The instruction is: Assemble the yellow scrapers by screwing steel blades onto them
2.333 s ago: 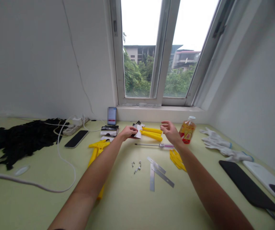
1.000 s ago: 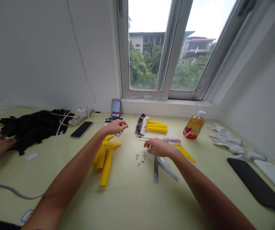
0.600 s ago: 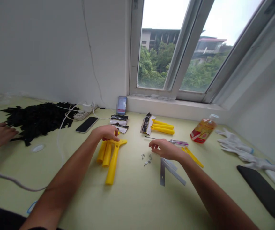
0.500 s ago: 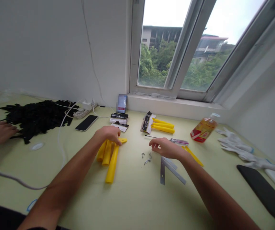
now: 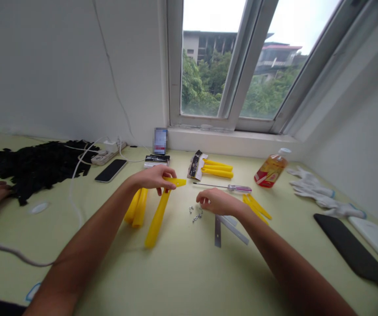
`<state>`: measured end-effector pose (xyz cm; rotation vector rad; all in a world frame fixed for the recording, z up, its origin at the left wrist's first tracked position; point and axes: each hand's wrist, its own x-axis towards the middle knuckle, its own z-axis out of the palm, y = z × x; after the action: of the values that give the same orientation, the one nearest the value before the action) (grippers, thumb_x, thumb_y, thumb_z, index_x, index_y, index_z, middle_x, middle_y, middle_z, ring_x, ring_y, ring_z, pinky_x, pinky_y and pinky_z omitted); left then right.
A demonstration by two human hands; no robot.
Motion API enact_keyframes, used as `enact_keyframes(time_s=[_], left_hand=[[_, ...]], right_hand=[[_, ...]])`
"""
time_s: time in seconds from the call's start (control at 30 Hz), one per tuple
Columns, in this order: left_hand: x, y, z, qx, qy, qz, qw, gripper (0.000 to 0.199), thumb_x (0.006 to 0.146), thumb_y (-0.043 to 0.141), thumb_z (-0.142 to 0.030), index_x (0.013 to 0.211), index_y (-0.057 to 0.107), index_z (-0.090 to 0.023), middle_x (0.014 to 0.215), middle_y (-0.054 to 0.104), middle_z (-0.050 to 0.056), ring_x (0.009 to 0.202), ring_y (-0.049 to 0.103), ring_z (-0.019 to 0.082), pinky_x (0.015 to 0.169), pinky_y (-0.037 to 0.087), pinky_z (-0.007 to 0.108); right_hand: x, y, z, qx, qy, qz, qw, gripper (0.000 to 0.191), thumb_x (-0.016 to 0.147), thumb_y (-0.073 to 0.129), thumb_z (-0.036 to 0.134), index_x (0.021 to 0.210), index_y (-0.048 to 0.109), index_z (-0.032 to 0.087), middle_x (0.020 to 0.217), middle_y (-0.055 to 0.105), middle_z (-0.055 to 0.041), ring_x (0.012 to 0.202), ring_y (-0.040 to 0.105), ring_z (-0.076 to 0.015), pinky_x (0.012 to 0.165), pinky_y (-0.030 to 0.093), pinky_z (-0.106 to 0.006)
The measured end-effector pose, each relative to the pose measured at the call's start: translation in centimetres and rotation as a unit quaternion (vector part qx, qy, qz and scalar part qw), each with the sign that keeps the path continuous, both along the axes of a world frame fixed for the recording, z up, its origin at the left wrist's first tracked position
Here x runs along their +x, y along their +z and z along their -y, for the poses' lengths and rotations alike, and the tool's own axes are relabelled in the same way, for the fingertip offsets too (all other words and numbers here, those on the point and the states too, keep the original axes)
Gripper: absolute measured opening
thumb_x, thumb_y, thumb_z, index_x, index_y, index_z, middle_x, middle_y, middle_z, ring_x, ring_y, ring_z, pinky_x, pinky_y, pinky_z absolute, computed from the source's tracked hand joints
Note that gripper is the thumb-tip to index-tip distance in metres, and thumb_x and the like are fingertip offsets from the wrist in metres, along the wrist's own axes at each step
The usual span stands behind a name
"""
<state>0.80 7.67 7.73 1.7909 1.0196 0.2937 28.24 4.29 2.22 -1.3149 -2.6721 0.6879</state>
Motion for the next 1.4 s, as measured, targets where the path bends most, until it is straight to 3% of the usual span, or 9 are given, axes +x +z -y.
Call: enact_keyframes(time_s=[0.3, 0.47, 0.6, 0.67, 0.8, 0.93, 1.1, 1.23, 1.4], left_hand=[[-0.5, 2.2, 1.0, 0.053, 0.007, 0.047, 0.997, 0.033, 0.072, 0.077, -0.042, 0.087, 0.071, -0.013, 0.079, 0.072, 0.008, 0.074, 0.071, 0.020, 0.060, 0.057, 0.026], [0.6, 2.9, 2.3, 0.072, 0.030, 0.103, 0.992, 0.033, 0.073, 0.076, -0.042, 0.087, 0.071, -0.012, 0.077, 0.072, 0.009, 0.071, 0.070, 0.020, 0.054, 0.056, 0.025], [1.5, 2.7, 2.5, 0.099, 0.074, 0.174, 0.977, 0.034, 0.073, 0.076, -0.042, 0.088, 0.070, -0.011, 0.076, 0.071, 0.009, 0.070, 0.069, 0.019, 0.060, 0.057, 0.028], [2.1, 2.0, 2.1, 0.133, 0.144, 0.220, 0.956, 0.041, 0.071, 0.079, -0.040, 0.101, 0.069, -0.013, 0.092, 0.071, 0.010, 0.078, 0.069, 0.019, 0.066, 0.058, 0.028], [5.1, -0.7, 2.1, 0.156, 0.345, 0.380, 0.844, 0.066, 0.076, 0.073, -0.043, 0.134, 0.050, -0.021, 0.131, 0.056, 0.014, 0.099, 0.066, 0.021, 0.075, 0.057, 0.031], [9.1, -3.4, 4.3, -0.011, 0.229, 0.409, 0.883, 0.063, 0.080, 0.071, -0.044, 0.131, 0.049, -0.014, 0.116, 0.065, 0.016, 0.098, 0.067, 0.025, 0.079, 0.055, 0.035], [10.0, -4.0, 4.8, -0.030, 0.252, 0.448, 0.857, 0.039, 0.088, 0.062, -0.032, 0.120, 0.051, -0.013, 0.096, 0.072, 0.013, 0.090, 0.069, 0.024, 0.082, 0.054, 0.038], [8.3, -3.2, 3.3, -0.077, 0.277, 0.456, 0.842, 0.027, 0.089, 0.054, -0.022, 0.114, 0.052, -0.013, 0.088, 0.072, 0.012, 0.077, 0.070, 0.022, 0.071, 0.056, 0.037], [7.7, -3.0, 2.7, -0.089, 0.282, 0.452, 0.842, 0.025, 0.089, 0.052, -0.020, 0.112, 0.052, -0.012, 0.082, 0.070, 0.010, 0.067, 0.069, 0.020, 0.059, 0.056, 0.033]], right_hand=[[-0.9, 0.8, 0.9, 0.013, -0.022, -0.088, 0.996, 0.023, 0.089, 0.054, 0.030, 0.104, 0.070, 0.022, 0.098, 0.073, -0.0063, 0.087, 0.066, -0.0205, 0.080, 0.050, -0.035], [-3.4, 1.4, 3.0, -0.138, 0.006, -0.256, 0.957, 0.037, 0.092, 0.053, 0.040, 0.124, 0.059, 0.022, 0.119, 0.067, -0.0074, 0.102, 0.065, -0.0190, 0.089, 0.051, -0.035], [-4.5, 1.5, 4.0, -0.233, 0.042, -0.315, 0.919, 0.031, 0.094, 0.052, 0.040, 0.116, 0.060, 0.020, 0.112, 0.067, -0.0073, 0.099, 0.064, -0.0194, 0.081, 0.052, -0.032], [-4.6, 1.5, 3.9, -0.219, 0.019, -0.344, 0.913, 0.029, 0.093, 0.052, 0.041, 0.108, 0.061, 0.018, 0.100, 0.068, -0.0058, 0.089, 0.064, -0.0179, 0.073, 0.052, -0.030], [-4.3, 1.3, 3.2, -0.070, -0.096, -0.378, 0.918, 0.026, 0.091, 0.055, 0.041, 0.102, 0.059, 0.018, 0.090, 0.065, -0.0037, 0.077, 0.061, -0.0158, 0.069, 0.051, -0.029], [-3.9, 1.9, 3.2, 0.022, -0.123, -0.301, 0.946, 0.022, 0.091, 0.055, 0.038, 0.094, 0.060, 0.018, 0.088, 0.067, -0.0053, 0.073, 0.062, -0.0160, 0.067, 0.050, -0.030], [0.1, 4.3, 2.8, -0.006, -0.022, -0.071, 0.997, 0.020, 0.090, 0.054, 0.036, 0.096, 0.067, 0.023, 0.093, 0.072, -0.0036, 0.081, 0.065, -0.0184, 0.072, 0.047, -0.031], [4.0, 4.5, 1.4, -0.087, -0.081, 0.164, 0.979, 0.032, 0.072, 0.072, 0.035, 0.101, 0.066, 0.024, 0.093, 0.073, -0.0037, 0.081, 0.066, -0.0214, 0.063, 0.043, -0.029], [4.1, 2.2, 0.4, -0.079, -0.116, 0.240, 0.961, 0.051, 0.061, 0.078, 0.041, 0.106, 0.063, 0.022, 0.101, 0.071, -0.0078, 0.087, 0.066, -0.0251, 0.060, 0.041, -0.028]])
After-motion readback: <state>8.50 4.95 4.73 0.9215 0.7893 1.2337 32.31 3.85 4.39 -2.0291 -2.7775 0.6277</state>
